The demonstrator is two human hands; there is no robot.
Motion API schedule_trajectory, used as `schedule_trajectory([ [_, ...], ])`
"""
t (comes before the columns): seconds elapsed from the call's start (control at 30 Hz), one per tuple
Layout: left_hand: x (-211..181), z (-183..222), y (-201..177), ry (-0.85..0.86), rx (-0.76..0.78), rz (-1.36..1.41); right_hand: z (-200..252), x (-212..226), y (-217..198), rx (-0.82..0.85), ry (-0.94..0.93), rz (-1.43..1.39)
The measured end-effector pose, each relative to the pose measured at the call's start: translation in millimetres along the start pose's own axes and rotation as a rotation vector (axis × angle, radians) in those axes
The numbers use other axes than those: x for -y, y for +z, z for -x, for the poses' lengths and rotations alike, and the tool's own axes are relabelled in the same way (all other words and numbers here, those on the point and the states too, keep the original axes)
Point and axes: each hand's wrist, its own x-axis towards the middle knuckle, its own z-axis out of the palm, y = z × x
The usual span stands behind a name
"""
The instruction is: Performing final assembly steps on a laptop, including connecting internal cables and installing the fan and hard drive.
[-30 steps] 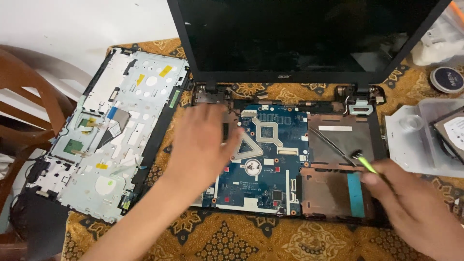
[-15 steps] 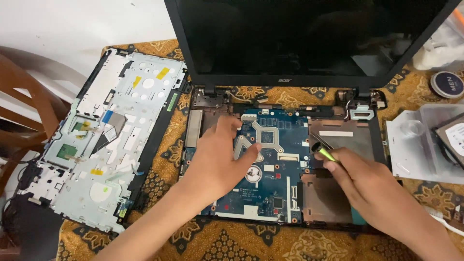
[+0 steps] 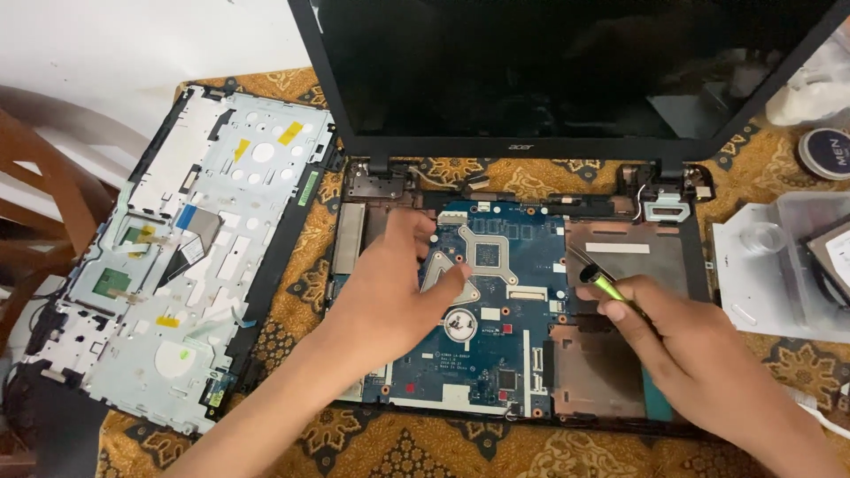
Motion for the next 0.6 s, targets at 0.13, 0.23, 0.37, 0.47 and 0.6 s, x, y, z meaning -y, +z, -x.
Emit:
schedule_trajectory([
  [0.13, 13.6, -2.1, 9.5, 0.136, 0.021, -0.216, 2.3, 6.6, -3.0, -0.041, -0.100, -0.102],
  [0.23, 29.0, -4.0, 17.6, 0.342, -0.089, -0.391, 4.3, 6.9, -3.1, -0.050, -0.106, -0.127],
  [0.37, 37.0, -2.9, 17.8, 0.474, -0.147, -0.535, 7.1, 7.5, -3.5, -0.055, -0.124, -0.150],
  [0.47, 39.7, -1.4, 14.7, 0.548, -0.193, -0.593, 6.8, 4.9, -2.5, -0.056, -0.150, -0.153],
  [0.6, 48.1, -4.4, 8.6, 0.587, -0.149, -0.553, 5.3, 1.4, -1.0, -0.076, -0.142, -0.119],
])
